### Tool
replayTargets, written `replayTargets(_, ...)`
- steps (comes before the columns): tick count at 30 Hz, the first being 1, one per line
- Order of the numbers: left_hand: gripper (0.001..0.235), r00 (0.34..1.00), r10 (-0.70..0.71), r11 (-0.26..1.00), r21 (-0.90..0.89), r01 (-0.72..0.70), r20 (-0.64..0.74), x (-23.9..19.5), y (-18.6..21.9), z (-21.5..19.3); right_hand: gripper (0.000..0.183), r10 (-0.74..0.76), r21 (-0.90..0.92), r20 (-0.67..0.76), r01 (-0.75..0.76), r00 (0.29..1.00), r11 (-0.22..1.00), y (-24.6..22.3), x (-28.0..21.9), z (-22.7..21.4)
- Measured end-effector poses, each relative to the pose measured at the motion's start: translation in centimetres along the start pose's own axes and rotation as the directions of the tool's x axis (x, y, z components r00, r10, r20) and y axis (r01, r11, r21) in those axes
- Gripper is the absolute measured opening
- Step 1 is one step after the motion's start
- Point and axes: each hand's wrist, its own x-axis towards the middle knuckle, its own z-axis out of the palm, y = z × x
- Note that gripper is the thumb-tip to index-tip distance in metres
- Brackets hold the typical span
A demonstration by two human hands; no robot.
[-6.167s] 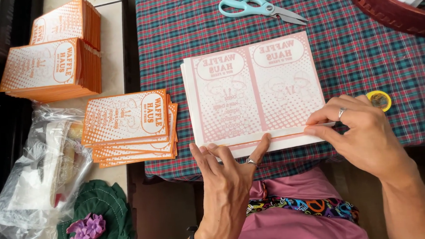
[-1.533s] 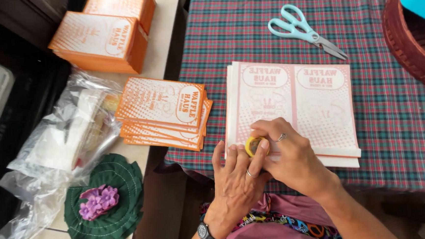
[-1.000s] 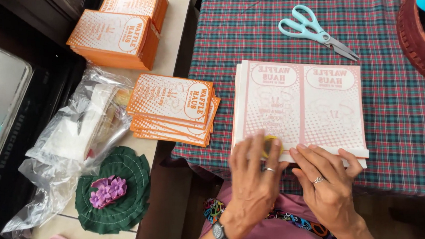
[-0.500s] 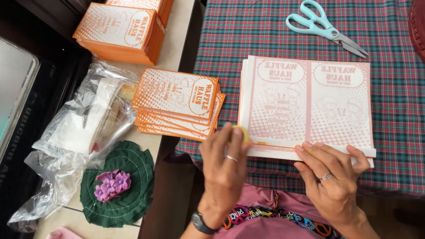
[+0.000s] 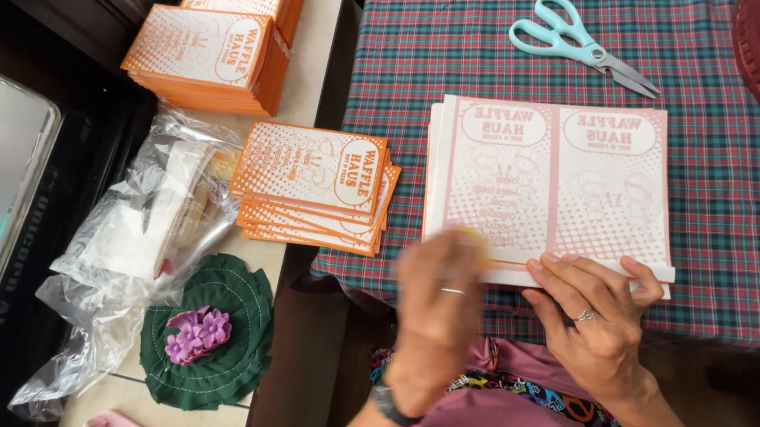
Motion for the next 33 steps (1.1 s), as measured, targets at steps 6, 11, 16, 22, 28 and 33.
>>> replayTargets(6, 0.011, 0.998, -0.059, 0.987, 0.149, 0.054, 0.028, 0.8, -1.5, -1.1, 0.017, 0.007, 0.005, 0.002, -0.007, 1.0, 1.0, 0.1, -0.2, 0.1)
replayTargets(11, 0.031, 0.977, -0.21, 0.951, 0.242, 0.192, 0.05, 0.3, -5.5, -3.5, 0.021, 0.023, -0.025, 0.028, -0.022, 0.999, 0.999, -0.6, -0.1, -0.3)
replayTargets(16, 0.03, 0.876, -0.311, 0.95, 0.099, 0.296, 0.369, 0.5, -7.1, -2.9, 0.027, 0.023, -0.063, 0.086, -0.018, 0.996, 0.998, -0.5, 0.7, -1.1)
replayTargets(22, 0.056, 0.931, -0.136, 0.991, 0.055, 0.125, 0.338, 2.0, -5.8, -4.2, 0.023, -0.005, 0.018, 0.132, 0.003, 0.991, 1.0, 1.0, 2.1, -2.6)
replayTargets(28, 0.009, 0.845, 0.145, 0.988, -0.129, -0.091, 0.515, 4.8, -3.3, -5.6, 0.019, 0.019, 0.089, 0.194, -0.036, 0.981, 0.995, 2.0, 2.6, -2.9)
replayTargets(33, 0.013, 0.724, 0.178, 0.981, -0.066, -0.181, 0.667, 5.5, -2.5, -5.6, 0.02, 0.029, 0.09, 0.228, -0.05, 0.973, 0.995, 1.8, 3.4, -3.5)
